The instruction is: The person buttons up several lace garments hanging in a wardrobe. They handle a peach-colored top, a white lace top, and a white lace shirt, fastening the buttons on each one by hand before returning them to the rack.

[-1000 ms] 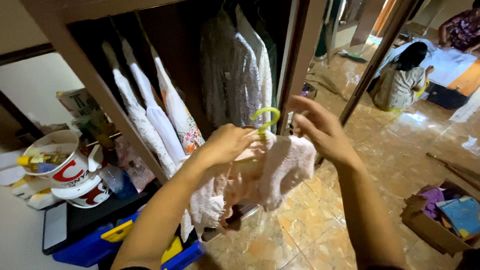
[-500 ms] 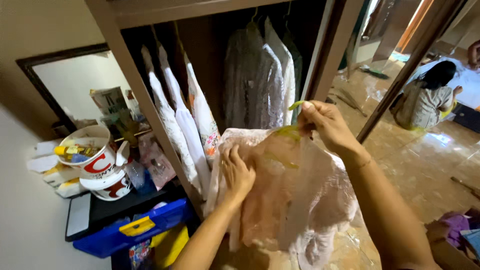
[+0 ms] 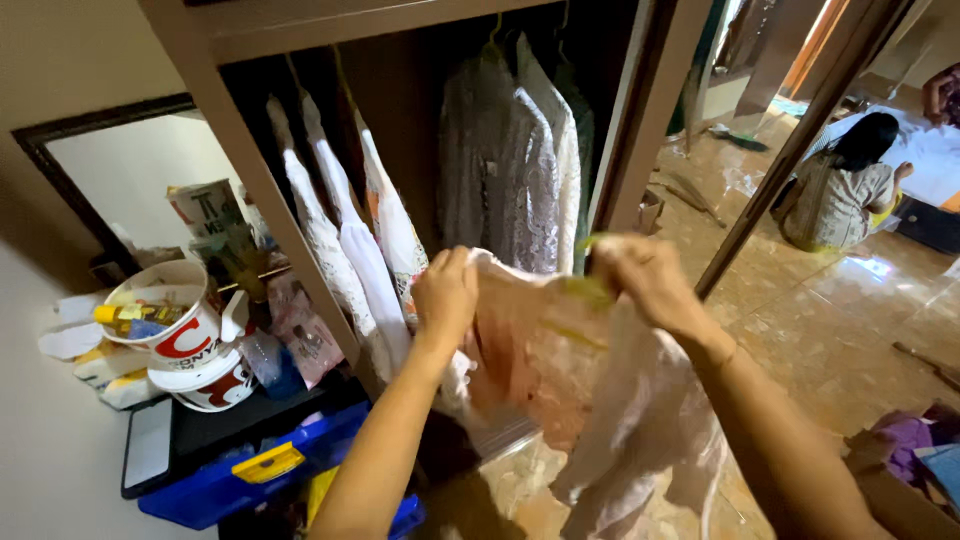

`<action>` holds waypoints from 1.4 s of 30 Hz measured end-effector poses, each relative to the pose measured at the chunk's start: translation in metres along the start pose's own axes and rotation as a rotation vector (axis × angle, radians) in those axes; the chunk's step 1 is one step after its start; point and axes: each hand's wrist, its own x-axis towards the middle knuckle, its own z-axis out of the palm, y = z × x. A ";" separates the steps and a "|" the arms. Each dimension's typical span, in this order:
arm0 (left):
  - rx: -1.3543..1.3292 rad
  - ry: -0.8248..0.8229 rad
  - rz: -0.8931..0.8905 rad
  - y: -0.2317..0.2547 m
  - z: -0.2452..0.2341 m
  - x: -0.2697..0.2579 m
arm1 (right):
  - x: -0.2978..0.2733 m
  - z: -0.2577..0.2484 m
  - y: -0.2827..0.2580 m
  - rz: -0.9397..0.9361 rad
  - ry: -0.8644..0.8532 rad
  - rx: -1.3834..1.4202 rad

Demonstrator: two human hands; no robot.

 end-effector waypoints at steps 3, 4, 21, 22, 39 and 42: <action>0.063 -0.117 0.019 0.018 0.002 -0.001 | -0.002 0.011 0.005 0.003 0.033 0.048; 0.088 -0.133 0.011 0.023 0.003 -0.001 | -0.002 0.020 0.005 0.000 -0.018 -0.019; 0.111 -0.019 0.106 0.048 -0.001 -0.055 | 0.041 0.005 -0.025 -0.033 0.055 0.120; 0.081 -0.008 0.100 0.042 0.009 -0.067 | 0.041 0.002 -0.029 -0.008 0.056 0.145; -0.227 -0.226 0.014 -0.042 0.018 -0.068 | 0.039 -0.039 -0.043 0.050 -0.274 0.074; -0.326 -0.464 -0.253 -0.070 0.048 -0.094 | 0.038 -0.056 -0.041 0.124 -0.235 -0.096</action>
